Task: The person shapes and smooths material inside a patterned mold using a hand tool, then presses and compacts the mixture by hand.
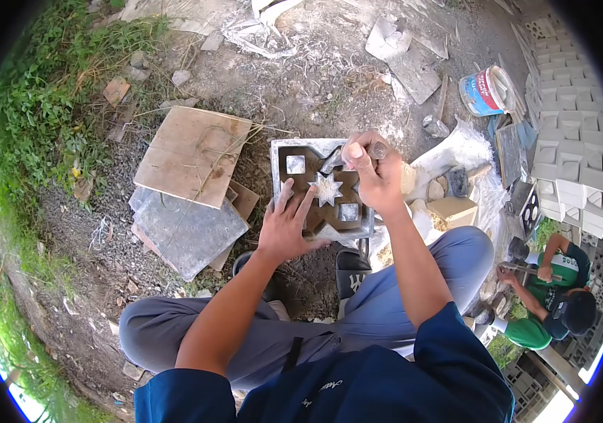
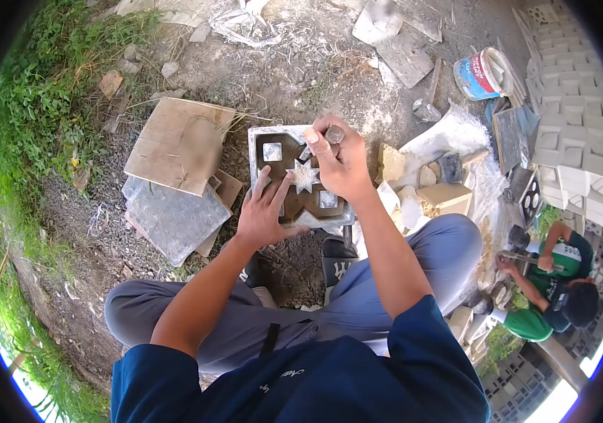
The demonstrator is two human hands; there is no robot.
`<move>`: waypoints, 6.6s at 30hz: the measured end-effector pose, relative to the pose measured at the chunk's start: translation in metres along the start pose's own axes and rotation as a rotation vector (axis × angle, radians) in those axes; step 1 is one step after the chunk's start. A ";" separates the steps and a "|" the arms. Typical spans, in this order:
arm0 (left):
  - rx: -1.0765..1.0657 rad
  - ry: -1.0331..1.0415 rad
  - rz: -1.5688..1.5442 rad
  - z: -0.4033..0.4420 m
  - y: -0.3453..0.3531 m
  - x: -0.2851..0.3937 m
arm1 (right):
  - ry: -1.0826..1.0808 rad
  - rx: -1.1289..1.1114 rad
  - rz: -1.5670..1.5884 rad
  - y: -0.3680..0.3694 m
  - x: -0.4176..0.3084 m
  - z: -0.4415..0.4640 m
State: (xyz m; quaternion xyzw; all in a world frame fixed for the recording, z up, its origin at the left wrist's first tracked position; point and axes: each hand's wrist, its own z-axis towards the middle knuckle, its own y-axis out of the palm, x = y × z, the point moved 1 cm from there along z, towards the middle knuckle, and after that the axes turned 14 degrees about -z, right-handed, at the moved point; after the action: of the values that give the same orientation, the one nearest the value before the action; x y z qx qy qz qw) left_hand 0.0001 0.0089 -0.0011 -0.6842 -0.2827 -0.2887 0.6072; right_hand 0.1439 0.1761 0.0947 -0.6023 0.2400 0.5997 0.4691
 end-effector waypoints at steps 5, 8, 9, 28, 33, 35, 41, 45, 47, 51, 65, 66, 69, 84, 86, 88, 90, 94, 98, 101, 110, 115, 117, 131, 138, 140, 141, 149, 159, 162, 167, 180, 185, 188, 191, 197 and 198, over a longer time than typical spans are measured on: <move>-0.018 -0.019 0.073 0.000 -0.004 0.002 | -0.300 0.102 0.265 -0.004 -0.018 -0.001; -0.008 -0.020 0.062 -0.002 -0.005 0.003 | -0.290 0.099 0.257 0.002 0.013 -0.013; 0.002 -0.003 0.055 0.000 -0.006 0.004 | -0.275 0.085 0.226 0.004 0.011 -0.011; -0.043 -0.026 0.099 0.000 -0.004 0.006 | -0.153 0.067 0.106 0.005 -0.002 -0.005; -0.022 0.005 0.087 -0.003 0.000 0.009 | -0.172 0.092 0.032 0.009 0.009 -0.020; -0.093 -0.072 0.162 0.001 -0.007 0.010 | -0.032 0.027 -0.072 0.007 -0.002 -0.007; -0.015 -0.012 0.091 -0.002 -0.006 0.010 | -0.094 -0.006 -0.094 0.010 0.011 -0.014; -0.070 -0.056 0.145 0.000 -0.009 0.011 | -0.084 0.025 -0.035 -0.001 -0.010 -0.003; -0.027 0.005 0.088 -0.004 -0.002 0.004 | -0.091 0.066 0.019 0.000 -0.012 -0.011; -0.081 -0.045 0.074 0.000 -0.007 0.005 | -0.025 -0.016 -0.024 0.001 0.000 0.000; -0.014 0.005 0.087 -0.011 -0.003 0.007 | 0.037 -0.036 -0.022 -0.004 -0.010 0.003; -0.009 0.002 0.088 -0.013 -0.002 0.007 | -0.014 0.003 0.025 -0.005 -0.018 0.003; -0.061 -0.021 0.125 -0.012 -0.007 0.008 | -0.132 0.066 0.035 -0.008 -0.035 0.008; -0.059 0.020 0.065 -0.013 -0.006 0.002 | -0.190 0.079 0.258 -0.003 -0.059 0.010; -0.060 0.023 0.056 -0.013 -0.007 0.002 | -0.197 0.050 0.251 -0.003 -0.053 0.011; -0.066 0.006 0.056 -0.014 -0.008 0.005 | -0.202 0.022 0.243 0.005 -0.033 0.011; -0.068 -0.001 0.055 -0.014 -0.009 0.008 | -0.053 0.057 0.182 0.018 -0.012 0.014; -0.086 -0.001 0.095 -0.011 -0.010 0.006 | -0.099 0.022 0.089 0.012 -0.029 0.011; -0.109 -0.034 0.094 -0.013 -0.010 0.010 | -0.127 -0.041 0.177 0.006 -0.019 0.009; -0.106 -0.028 0.101 -0.011 -0.010 0.008 | 0.020 0.011 0.142 0.003 -0.007 0.020; -0.114 -0.058 0.094 -0.010 -0.015 0.015 | 0.028 0.007 -0.044 0.010 -0.005 0.023; -0.085 -0.020 0.073 -0.017 -0.005 0.007 | -0.110 0.027 0.054 0.011 -0.023 0.006; -0.087 -0.023 0.099 -0.010 -0.009 0.008 | -0.087 -0.001 0.143 0.015 -0.001 0.012; -0.058 0.006 0.091 -0.013 -0.008 0.007 | -0.144 0.111 0.452 -0.028 -0.055 0.015; -0.066 -0.020 0.092 -0.012 -0.009 0.008 | -0.125 0.063 0.368 -0.021 -0.046 0.012; -0.059 -0.022 0.077 -0.011 -0.008 0.007 | -0.111 0.055 0.364 -0.017 -0.047 0.011; -0.053 -0.021 0.064 -0.011 -0.008 0.006 | -0.103 0.055 0.354 -0.015 -0.047 0.011; -0.052 -0.023 0.051 -0.012 -0.005 0.009 | -0.050 -0.018 0.314 -0.003 -0.001 0.009; -0.054 -0.029 0.057 -0.008 -0.008 0.006 | -0.067 -0.046 0.159 0.002 -0.017 0.012; -0.054 -0.038 0.022 -0.009 -0.005 0.005 | -0.117 -0.055 0.160 -0.002 -0.022 0.004; -0.065 -0.047 0.045 -0.007 -0.009 0.011 | 0.018 0.052 0.284 -0.003 -0.006 0.017; -0.048 -0.046 0.026 -0.016 -0.001 0.002 | 0.002 0.170 -0.126 0.000 -0.020 0.006; -0.062 -0.059 0.026 -0.010 -0.006 0.007 | -0.010 0.154 -0.242 0.009 -0.012 0.017; -0.086 -0.082 0.057 -0.017 -0.006 0.009 | 0.064 0.227 -0.181 0.014 -0.014 0.008; -0.047 -0.027 0.016 -0.008 -0.006 0.007 | -0.014 0.257 -0.271 0.021 -0.011 0.015; -0.007 0.002 0.026 -0.010 -0.004 0.005 | 0.035 0.359 -0.231 0.019 -0.004 0.010; -0.024 -0.015 0.019 -0.010 -0.006 0.007 | 0.056 0.334 -0.306 0.024 -0.003 0.018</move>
State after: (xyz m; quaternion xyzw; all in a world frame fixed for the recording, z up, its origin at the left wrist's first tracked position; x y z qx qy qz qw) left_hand -0.0005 -0.0006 0.0091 -0.6964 -0.2771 -0.2811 0.5994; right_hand 0.1142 0.1798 0.0937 -0.5620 0.2546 0.4565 0.6410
